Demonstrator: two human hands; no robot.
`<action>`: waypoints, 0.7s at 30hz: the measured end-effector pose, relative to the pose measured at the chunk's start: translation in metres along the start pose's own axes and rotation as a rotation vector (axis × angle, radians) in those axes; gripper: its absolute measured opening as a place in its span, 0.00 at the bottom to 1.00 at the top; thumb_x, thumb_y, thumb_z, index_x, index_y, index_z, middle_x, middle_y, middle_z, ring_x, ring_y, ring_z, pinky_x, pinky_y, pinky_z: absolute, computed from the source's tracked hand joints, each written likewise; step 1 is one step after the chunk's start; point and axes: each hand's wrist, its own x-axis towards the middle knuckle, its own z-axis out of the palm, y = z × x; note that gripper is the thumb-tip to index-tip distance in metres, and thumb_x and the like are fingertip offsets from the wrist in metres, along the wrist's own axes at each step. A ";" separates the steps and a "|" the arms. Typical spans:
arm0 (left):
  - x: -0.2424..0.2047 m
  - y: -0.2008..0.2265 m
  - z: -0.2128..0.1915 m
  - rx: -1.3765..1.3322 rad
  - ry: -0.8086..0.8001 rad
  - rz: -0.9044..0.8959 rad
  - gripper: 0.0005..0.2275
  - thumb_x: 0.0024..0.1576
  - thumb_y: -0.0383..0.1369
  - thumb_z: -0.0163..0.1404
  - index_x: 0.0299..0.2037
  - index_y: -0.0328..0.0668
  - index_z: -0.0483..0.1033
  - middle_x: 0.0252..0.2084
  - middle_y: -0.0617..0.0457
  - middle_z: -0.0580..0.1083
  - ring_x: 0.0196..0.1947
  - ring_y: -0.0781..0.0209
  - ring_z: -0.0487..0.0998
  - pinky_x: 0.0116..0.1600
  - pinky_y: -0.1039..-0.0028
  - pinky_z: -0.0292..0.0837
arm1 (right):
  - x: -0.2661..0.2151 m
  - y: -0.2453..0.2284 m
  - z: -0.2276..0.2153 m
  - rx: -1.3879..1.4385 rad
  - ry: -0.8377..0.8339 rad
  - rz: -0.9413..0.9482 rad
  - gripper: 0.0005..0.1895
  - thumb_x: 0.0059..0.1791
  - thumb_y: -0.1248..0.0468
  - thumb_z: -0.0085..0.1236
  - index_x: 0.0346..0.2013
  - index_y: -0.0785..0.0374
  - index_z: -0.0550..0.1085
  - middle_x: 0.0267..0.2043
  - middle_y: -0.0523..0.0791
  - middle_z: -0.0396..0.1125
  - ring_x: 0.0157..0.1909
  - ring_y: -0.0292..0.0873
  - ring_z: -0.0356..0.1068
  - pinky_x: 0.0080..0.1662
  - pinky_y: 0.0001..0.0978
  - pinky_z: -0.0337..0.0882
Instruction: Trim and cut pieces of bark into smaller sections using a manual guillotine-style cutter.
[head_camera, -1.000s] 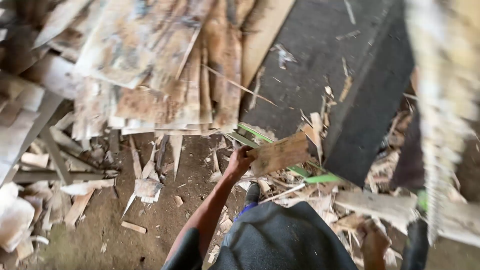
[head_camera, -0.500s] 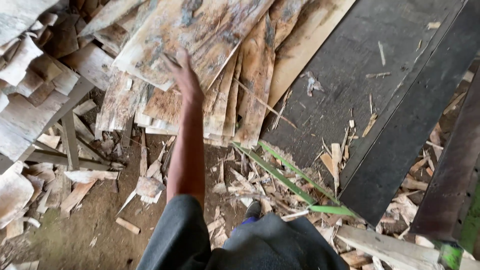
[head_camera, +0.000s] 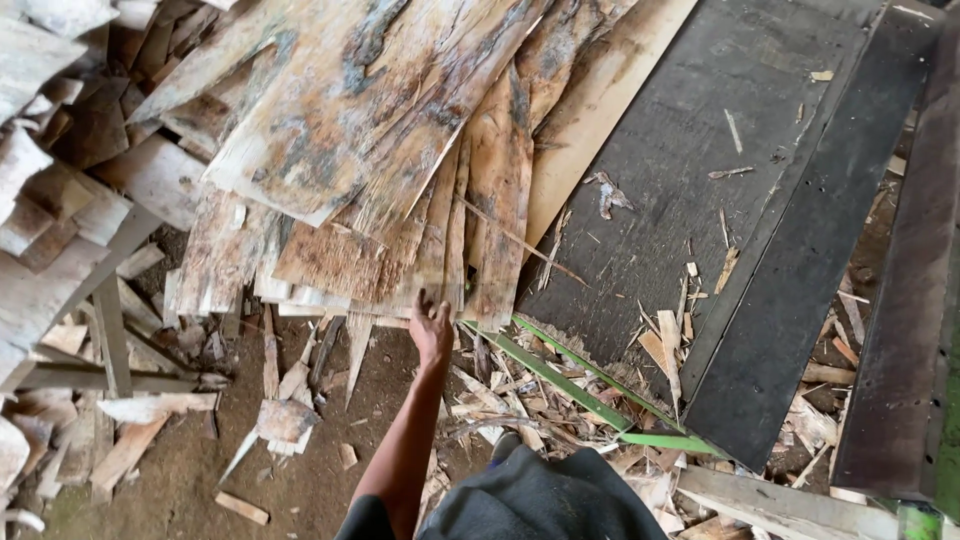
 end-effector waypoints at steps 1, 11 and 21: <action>0.005 -0.003 0.000 -0.018 -0.018 0.023 0.29 0.60 0.32 0.55 0.71 0.41 0.60 0.65 0.41 0.71 0.63 0.48 0.74 0.68 0.53 0.69 | 0.000 -0.002 0.007 0.009 0.011 -0.003 0.22 0.53 0.64 0.58 0.60 0.69 0.67 0.52 0.54 0.72 0.46 0.49 0.70 0.46 0.43 0.71; -0.045 -0.044 -0.065 -0.359 -0.163 -0.095 0.20 0.60 0.33 0.53 0.62 0.37 0.73 0.61 0.40 0.76 0.56 0.48 0.79 0.57 0.60 0.78 | -0.072 0.014 0.041 0.041 0.014 0.053 0.23 0.52 0.65 0.59 0.59 0.68 0.66 0.50 0.53 0.72 0.45 0.48 0.72 0.44 0.39 0.73; -0.206 -0.124 -0.126 0.539 -0.934 -0.379 0.20 0.62 0.41 0.54 0.63 0.48 0.72 0.51 0.44 0.81 0.44 0.55 0.80 0.51 0.68 0.81 | -0.052 0.087 0.074 -0.024 -0.154 0.082 0.23 0.50 0.66 0.60 0.59 0.68 0.66 0.49 0.53 0.73 0.45 0.46 0.74 0.43 0.36 0.76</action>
